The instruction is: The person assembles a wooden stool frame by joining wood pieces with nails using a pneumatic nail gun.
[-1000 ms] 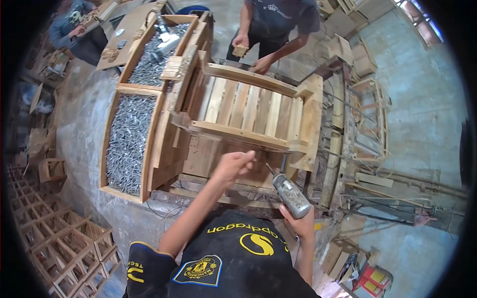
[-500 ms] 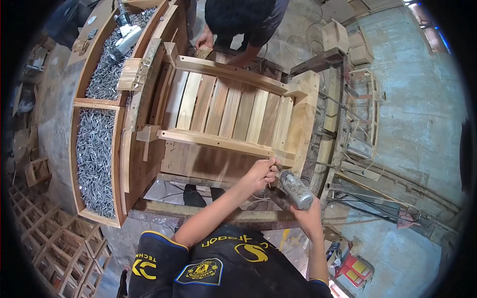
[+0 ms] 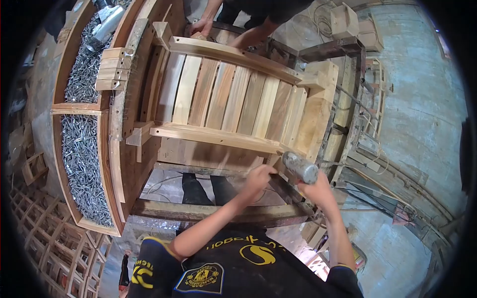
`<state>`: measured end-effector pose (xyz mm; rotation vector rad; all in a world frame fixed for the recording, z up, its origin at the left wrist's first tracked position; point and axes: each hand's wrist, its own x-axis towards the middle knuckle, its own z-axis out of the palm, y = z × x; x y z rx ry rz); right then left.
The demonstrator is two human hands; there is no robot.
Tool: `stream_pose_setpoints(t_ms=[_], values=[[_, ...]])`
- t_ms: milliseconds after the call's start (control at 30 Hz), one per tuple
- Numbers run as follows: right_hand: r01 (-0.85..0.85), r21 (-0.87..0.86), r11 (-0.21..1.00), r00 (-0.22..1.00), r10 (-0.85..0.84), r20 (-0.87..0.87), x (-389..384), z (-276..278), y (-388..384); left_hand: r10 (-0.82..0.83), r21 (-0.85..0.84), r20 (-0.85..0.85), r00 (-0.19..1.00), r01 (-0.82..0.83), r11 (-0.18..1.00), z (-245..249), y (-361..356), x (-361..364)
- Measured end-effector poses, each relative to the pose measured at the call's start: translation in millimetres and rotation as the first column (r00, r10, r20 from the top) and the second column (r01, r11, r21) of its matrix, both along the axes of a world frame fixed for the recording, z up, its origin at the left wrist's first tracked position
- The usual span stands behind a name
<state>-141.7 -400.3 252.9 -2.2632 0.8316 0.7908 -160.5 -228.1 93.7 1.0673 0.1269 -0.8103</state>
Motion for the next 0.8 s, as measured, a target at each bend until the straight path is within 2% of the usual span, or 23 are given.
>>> stream_pose_setpoints(t_ms=[33,67,100,133,200,233,300,367,467,500,600,667,700,733,800], values=[[0.019,-0.02,1.0,0.999,-0.02,-0.032,4.2,-5.1,1.6,-0.006,0.167,0.284,0.959,-0.044,0.985,-0.7,17.6,-13.1],[0.03,-0.039,0.999,0.997,-0.032,-0.066,4.8,-9.5,2.3,-0.052,0.319,0.557,0.829,-0.155,0.935,-4.9,38.0,-23.8],[0.02,-0.045,0.999,1.0,-0.02,-0.011,-2.0,-16.0,-2.3,-0.089,0.373,0.43,0.898,-0.088,0.924,2.2,60.2,-28.6],[0.089,0.027,0.996,0.996,-0.089,-0.015,0.7,-14.5,1.1,-0.122,0.418,0.295,0.948,-0.014,0.908,15.0,82.5,-28.1],[0.23,0.169,0.958,0.973,-0.228,-0.033,6.3,-9.9,8.8,-0.101,0.484,0.089,0.991,0.045,0.874,33.5,114.1,-18.5],[0.235,0.133,0.963,0.972,-0.233,-0.03,6.5,-10.7,10.6,-0.081,0.508,-0.012,0.997,0.076,0.858,41.3,125.2,-12.4],[0.254,0.06,0.965,0.967,-0.253,-0.019,0.1,-16.1,12.3,-0.14,0.533,-0.016,0.99,0.127,0.837,53.5,142.8,2.8],[0.301,0.121,0.946,0.954,-0.299,-0.035,-3.1,-16.6,12.0,-0.221,0.53,-0.024,0.975,0.2,0.824,55.0,156.5,10.9],[0.282,0.239,0.929,0.956,-0.294,0.016,-12.5,-7.1,16.4,-0.325,0.644,0.196,0.925,0.129,0.754,37.4,156.3,5.1],[0.248,0.284,0.926,0.961,-0.272,0.045,-13.4,-3.1,18.8,-0.205,0.55,0.093,0.974,0.121,0.826,48.9,151.9,13.3],[0.296,0.345,0.891,0.936,-0.343,0.083,-29.4,30.9,57.5,0.055,0.255,0.045,0.997,-0.064,0.965,36.6,135.9,15.1],[0.291,0.439,0.85,0.927,-0.365,0.091,-47.3,36.2,78.0,0.192,0.086,-0.262,0.946,-0.175,0.981,42.9,125.6,26.9],[0.29,0.485,0.825,0.92,-0.38,0.095,-49.1,36.8,90.3,0.229,0.012,-0.41,0.883,-0.245,0.969,45.4,121.6,32.7],[0.297,0.508,0.809,0.921,-0.383,0.072,-42.4,47.7,110.2,0.218,-0.036,-0.424,0.879,-0.257,0.966,45.0,119.0,36.7],[0.105,0.481,0.87,0.945,-0.237,0.224,-47.4,30.5,128.1,0.167,-0.138,-0.446,0.879,-0.252,0.958,45.0,117.6,48.7]])
